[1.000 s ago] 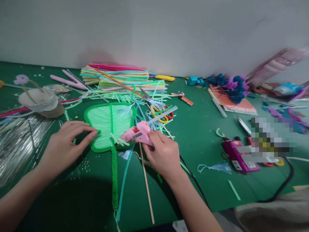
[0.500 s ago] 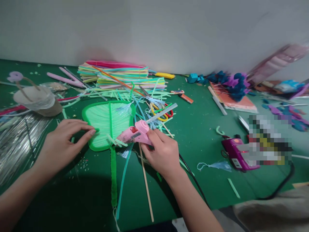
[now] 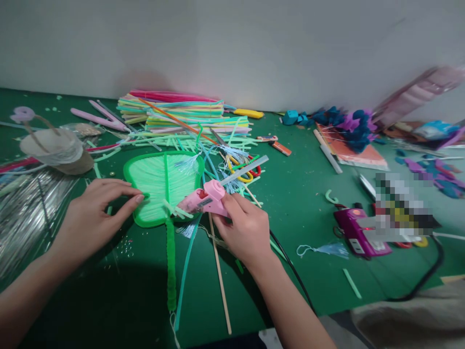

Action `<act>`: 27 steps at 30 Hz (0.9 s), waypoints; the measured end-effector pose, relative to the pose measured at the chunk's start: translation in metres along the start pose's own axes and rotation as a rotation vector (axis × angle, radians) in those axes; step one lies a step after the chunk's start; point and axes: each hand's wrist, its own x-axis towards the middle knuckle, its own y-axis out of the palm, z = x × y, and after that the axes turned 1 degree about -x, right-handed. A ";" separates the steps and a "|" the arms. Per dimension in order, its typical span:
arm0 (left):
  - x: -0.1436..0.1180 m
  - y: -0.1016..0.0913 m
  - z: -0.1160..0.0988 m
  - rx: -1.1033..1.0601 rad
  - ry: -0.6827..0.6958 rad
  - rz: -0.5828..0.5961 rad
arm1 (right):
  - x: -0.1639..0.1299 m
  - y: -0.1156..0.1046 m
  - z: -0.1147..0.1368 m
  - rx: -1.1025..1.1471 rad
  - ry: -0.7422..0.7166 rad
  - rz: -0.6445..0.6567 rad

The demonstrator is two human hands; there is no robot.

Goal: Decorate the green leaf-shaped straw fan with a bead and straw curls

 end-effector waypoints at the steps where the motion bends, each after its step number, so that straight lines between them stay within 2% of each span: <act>1: 0.000 0.000 0.000 -0.001 -0.001 -0.003 | 0.000 0.000 0.000 0.000 -0.001 -0.005; 9: -0.001 0.000 -0.001 -0.065 -0.016 -0.007 | 0.000 0.002 0.002 0.031 0.032 0.026; 15: -0.006 -0.001 -0.014 -0.333 -0.260 0.089 | 0.008 0.001 0.008 0.118 0.152 -0.027; 17: -0.006 0.001 -0.019 -0.389 -0.304 0.118 | 0.008 0.001 0.009 0.128 0.171 -0.036; 27: -0.004 0.007 -0.024 -0.453 -0.324 0.148 | 0.008 0.000 0.011 0.133 0.238 -0.091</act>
